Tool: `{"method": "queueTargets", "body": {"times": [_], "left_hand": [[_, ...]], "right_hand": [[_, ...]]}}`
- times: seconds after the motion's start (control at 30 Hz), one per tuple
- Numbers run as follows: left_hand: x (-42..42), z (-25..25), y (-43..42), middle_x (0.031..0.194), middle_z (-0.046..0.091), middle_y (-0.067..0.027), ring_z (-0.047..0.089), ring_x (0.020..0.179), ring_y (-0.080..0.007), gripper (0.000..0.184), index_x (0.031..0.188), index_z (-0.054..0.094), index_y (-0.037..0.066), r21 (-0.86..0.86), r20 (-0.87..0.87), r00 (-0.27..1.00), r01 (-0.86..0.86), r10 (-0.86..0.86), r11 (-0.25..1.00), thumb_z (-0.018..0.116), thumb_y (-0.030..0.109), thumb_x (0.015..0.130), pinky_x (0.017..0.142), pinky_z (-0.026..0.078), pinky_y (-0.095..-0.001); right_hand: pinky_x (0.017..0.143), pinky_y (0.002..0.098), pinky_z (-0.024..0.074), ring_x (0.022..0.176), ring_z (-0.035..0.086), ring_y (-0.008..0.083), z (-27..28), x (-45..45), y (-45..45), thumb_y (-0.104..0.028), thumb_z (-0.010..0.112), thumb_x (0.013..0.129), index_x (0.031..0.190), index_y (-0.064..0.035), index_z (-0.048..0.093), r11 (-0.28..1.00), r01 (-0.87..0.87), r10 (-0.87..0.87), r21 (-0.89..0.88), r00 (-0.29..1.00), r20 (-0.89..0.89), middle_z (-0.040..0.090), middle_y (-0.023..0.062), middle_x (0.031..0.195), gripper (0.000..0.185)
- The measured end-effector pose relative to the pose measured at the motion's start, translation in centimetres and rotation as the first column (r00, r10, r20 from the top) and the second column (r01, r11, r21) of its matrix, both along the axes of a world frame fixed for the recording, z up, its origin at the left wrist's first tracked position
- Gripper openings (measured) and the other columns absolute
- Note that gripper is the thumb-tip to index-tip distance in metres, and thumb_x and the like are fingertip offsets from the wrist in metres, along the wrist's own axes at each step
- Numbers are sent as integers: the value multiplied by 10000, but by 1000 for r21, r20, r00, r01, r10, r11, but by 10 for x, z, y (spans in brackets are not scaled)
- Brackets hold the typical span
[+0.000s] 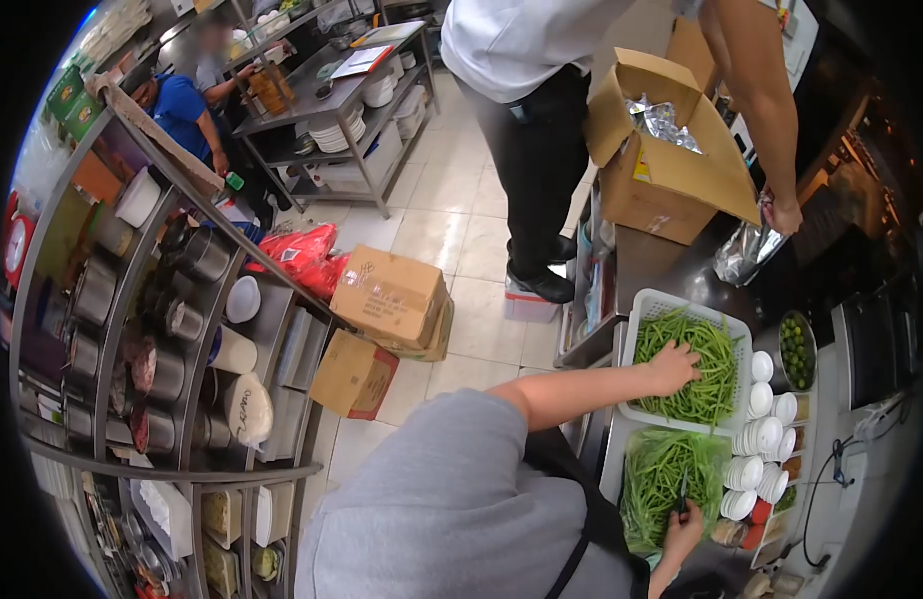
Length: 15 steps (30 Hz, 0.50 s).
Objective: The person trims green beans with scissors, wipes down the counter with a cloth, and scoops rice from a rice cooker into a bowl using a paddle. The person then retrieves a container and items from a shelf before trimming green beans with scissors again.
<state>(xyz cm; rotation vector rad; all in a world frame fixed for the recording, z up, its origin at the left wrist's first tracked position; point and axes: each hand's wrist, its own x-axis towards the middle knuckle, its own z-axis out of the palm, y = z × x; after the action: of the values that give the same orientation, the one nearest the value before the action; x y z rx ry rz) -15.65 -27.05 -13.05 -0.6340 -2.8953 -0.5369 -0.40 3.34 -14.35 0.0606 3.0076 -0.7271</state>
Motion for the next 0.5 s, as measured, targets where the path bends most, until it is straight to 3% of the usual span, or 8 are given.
{"method": "queueTargets", "body": {"times": [0.1, 0.2, 0.33, 0.4, 0.43, 0.47, 0.5], "left_hand": [[1, 0, 5, 1052, 505, -77, 465, 1031, -266, 373, 1059, 610, 185, -10, -43, 999, -13, 13, 1000, 591, 96, 697, 852, 377, -441], [-2, 5, -5, 1078, 507, -84, 460, 1067, -279, 380, 1056, 607, 166, 14, 63, 998, -11, 10, 1000, 596, 74, 688, 909, 366, -453], [-6, -3, -5, 954, 564, -85, 533, 944, -284, 280, 951, 646, 156, 25, -20, 1000, 1, 0, 1000, 553, 86, 697, 761, 452, -446], [-1, 5, -11, 942, 601, -109, 575, 910, -289, 255, 901, 666, 139, 4, -73, 997, 24, -24, 1000, 549, 69, 686, 745, 489, -419], [-6, 1, -15, 987, 597, -101, 563, 944, -293, 300, 939, 661, 147, 43, -24, 999, 31, -30, 999, 567, 66, 666, 782, 476, -412], [-5, 5, -19, 1003, 589, -104, 550, 964, -300, 324, 985, 646, 151, 95, -10, 999, 46, -46, 994, 604, 87, 671, 820, 460, -404], [-10, 1, -19, 1027, 578, -109, 533, 987, -306, 357, 1036, 623, 155, 46, 59, 998, 19, -22, 999, 643, 116, 681, 847, 445, -402]], "right_hand": [[597, 345, 410, 609, 477, 234, 15, 2, -7, 37, 655, 640, 1020, -22, 592, 999, 31, -31, 24, 999, 17, 498, 97, 692, 389], [597, 351, 417, 598, 486, 235, 15, 2, -5, 15, 664, 641, 1022, -36, 598, 999, 25, -25, 29, 1000, -16, 505, 98, 676, 390], [582, 360, 434, 595, 521, 255, 19, 10, -6, -91, 663, 690, 1025, -76, 600, 999, 50, -50, -3, 998, -39, 537, 104, 665, 342], [634, 354, 472, 679, 615, 262, 22, 14, -8, -134, 655, 708, 1059, -84, 593, 992, 125, -125, -11, 991, -44, 630, 125, 750, 360], [624, 367, 470, 676, 614, 278, 19, 17, -8, -149, 652, 711, 1066, -94, 583, 994, 109, -109, -4, 985, -130, 634, 135, 766, 366], [615, 379, 469, 674, 609, 294, 29, 19, -13, -164, 650, 711, 1050, -103, 581, 990, 141, -140, -3, 985, -99, 628, 146, 764, 352], [606, 381, 467, 668, 604, 302, 24, 21, -11, -168, 647, 708, 1036, -110, 578, 987, 157, -159, -27, 979, -129, 619, 144, 738, 340]]}}
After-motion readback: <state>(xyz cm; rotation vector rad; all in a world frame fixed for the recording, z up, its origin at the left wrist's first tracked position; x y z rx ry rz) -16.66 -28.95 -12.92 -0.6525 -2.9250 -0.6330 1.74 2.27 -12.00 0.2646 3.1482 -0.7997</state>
